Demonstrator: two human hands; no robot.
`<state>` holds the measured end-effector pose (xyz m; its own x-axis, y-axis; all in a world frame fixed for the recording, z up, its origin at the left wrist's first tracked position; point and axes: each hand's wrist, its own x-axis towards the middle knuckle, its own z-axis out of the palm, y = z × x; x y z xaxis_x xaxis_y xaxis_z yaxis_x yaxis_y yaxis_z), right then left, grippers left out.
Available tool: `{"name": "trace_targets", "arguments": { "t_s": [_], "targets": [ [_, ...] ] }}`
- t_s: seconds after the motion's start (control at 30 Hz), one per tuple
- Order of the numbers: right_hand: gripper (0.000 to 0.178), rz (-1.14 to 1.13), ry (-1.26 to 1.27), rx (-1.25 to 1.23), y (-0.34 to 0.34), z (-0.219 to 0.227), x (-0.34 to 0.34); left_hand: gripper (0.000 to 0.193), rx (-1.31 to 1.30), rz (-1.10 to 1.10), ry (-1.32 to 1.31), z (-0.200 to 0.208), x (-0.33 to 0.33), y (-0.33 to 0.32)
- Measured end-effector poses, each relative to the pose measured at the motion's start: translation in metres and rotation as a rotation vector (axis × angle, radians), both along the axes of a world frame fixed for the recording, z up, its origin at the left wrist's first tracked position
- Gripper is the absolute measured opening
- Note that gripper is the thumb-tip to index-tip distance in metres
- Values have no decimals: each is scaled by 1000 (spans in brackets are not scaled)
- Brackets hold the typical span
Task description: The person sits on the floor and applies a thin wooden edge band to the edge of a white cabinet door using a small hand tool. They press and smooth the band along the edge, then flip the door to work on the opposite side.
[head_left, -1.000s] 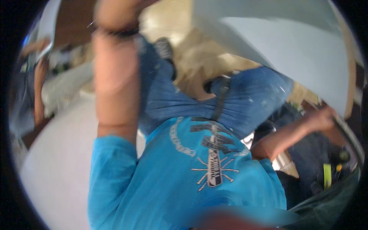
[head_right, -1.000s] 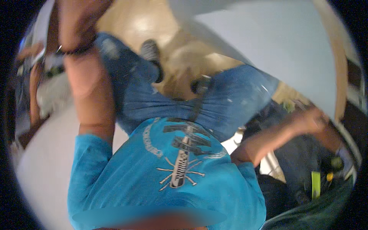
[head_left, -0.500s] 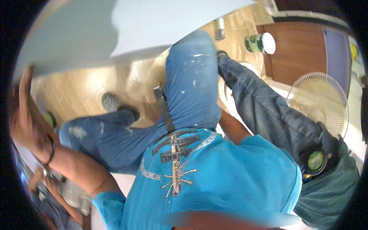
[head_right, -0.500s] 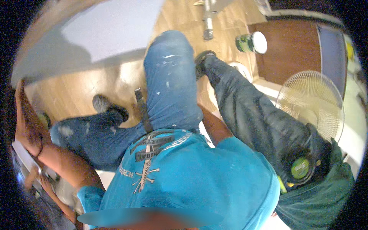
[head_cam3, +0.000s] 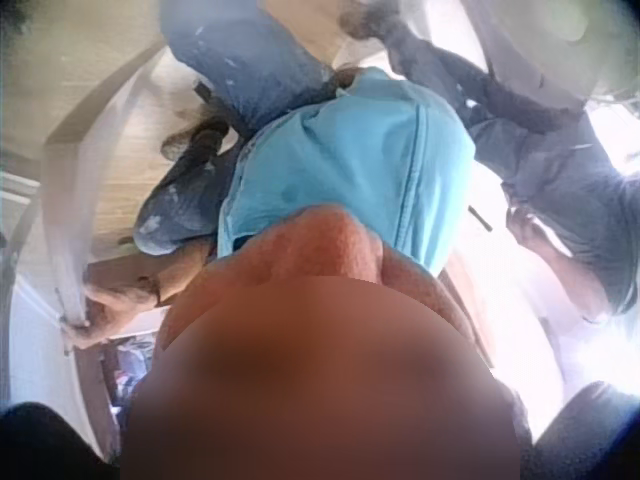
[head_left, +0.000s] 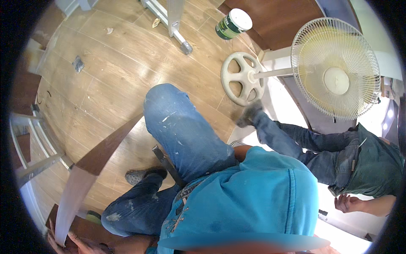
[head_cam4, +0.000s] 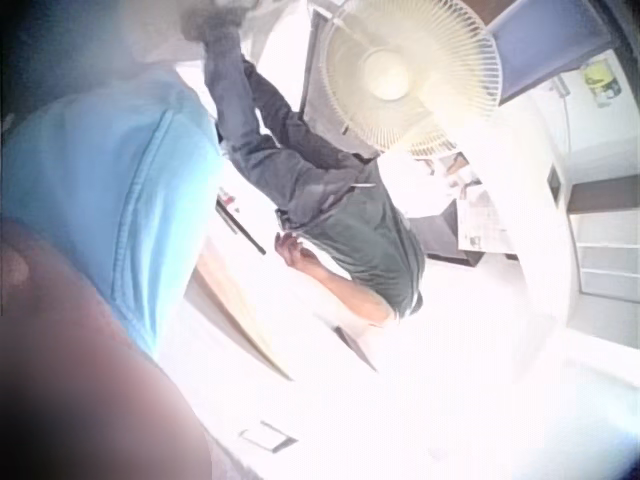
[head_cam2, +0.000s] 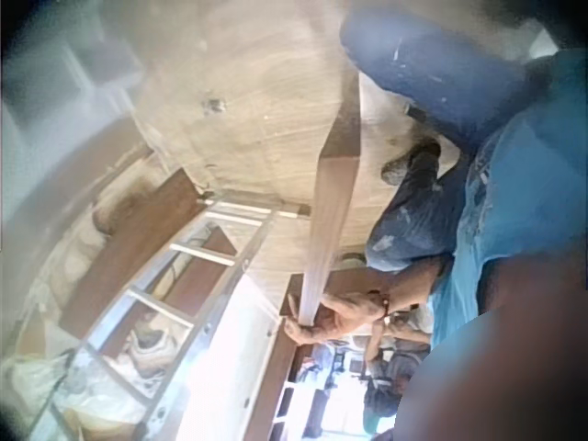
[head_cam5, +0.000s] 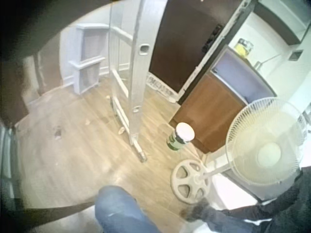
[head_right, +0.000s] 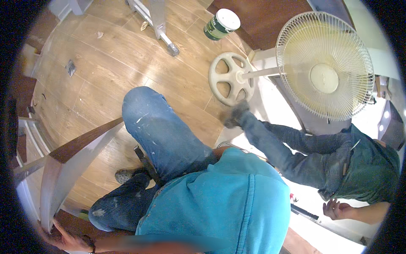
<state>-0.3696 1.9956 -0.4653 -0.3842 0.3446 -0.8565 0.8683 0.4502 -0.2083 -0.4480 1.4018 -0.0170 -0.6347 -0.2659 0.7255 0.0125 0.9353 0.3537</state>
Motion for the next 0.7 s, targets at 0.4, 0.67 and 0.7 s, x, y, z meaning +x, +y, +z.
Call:
{"name": "trace_targets", "arguments": {
  "t_s": [0.4, 0.67, 0.7],
  "targets": [
    [42, -417, 703, 381, 195, -63, -29, 51, 346, -138, -133, -47, -3, -51],
    [82, -592, 997, 541, 328, 103, -202, 52, 274, -1, -232, -10, 24, -32],
    [76, -628, 1064, 485, 324, 91, -214, 53, 244, 44, -241, -4, 31, -28]
  ]
}}
